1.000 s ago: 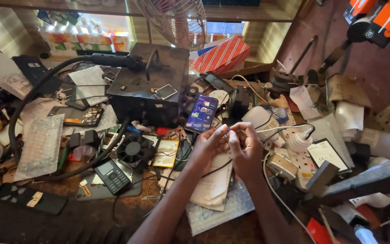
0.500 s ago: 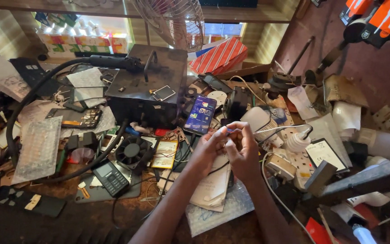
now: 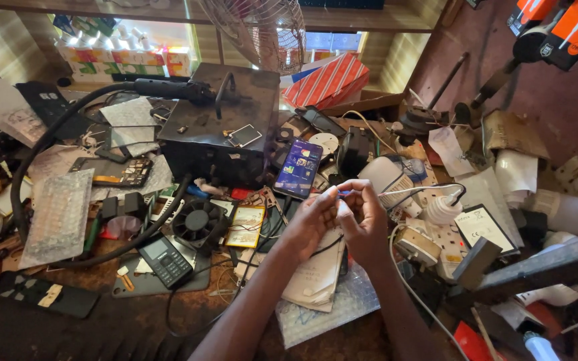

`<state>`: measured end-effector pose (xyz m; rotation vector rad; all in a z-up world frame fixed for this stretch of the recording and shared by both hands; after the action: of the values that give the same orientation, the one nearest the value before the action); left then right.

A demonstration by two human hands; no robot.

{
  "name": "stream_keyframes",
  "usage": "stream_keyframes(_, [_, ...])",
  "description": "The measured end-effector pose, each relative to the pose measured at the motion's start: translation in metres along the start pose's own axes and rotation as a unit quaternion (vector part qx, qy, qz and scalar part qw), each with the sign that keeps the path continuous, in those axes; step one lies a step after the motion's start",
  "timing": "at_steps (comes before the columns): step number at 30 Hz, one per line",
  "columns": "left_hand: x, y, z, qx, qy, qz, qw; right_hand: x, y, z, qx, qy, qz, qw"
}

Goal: Soldering wires onto a small blue battery component at a repair workbench.

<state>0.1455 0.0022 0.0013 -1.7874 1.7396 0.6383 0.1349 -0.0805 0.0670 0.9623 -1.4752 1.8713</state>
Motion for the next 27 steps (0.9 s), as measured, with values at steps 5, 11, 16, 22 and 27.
stream_keyframes(5, [0.000,-0.006,0.007,-0.008,-0.051,-0.037,0.998,-0.011,-0.001,0.005,0.002,-0.004,0.005,1.000])
stream_keyframes(11, [-0.023,0.006,-0.004,-0.037,-0.143,-0.058,0.987,-0.025,0.001,0.009,0.011,-0.012,0.005,1.000])
stream_keyframes(16, [-0.026,0.007,-0.004,-0.042,-0.155,-0.057,0.985,-0.032,0.002,0.008,0.023,-0.025,0.004,0.999])
stream_keyframes(22, [-0.030,0.009,-0.007,-0.035,-0.179,-0.067,0.981,-0.025,-0.001,0.005,0.036,-0.038,0.007,0.999])
stream_keyframes(27, [-0.033,0.008,-0.007,-0.027,-0.191,-0.070,0.979,-0.028,-0.001,0.006,0.038,-0.040,0.008,0.998])
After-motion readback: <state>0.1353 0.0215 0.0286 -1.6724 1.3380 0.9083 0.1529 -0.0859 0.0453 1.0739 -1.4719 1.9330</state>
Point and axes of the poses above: each hand's wrist, its own y-axis away from the middle knuckle, its own z-axis out of the back of the hand, x = y × z, the point moved 6 cm from there along -y, towards the middle knuckle, and after that the axes turned 1 degree about z, right-handed, at the moved point
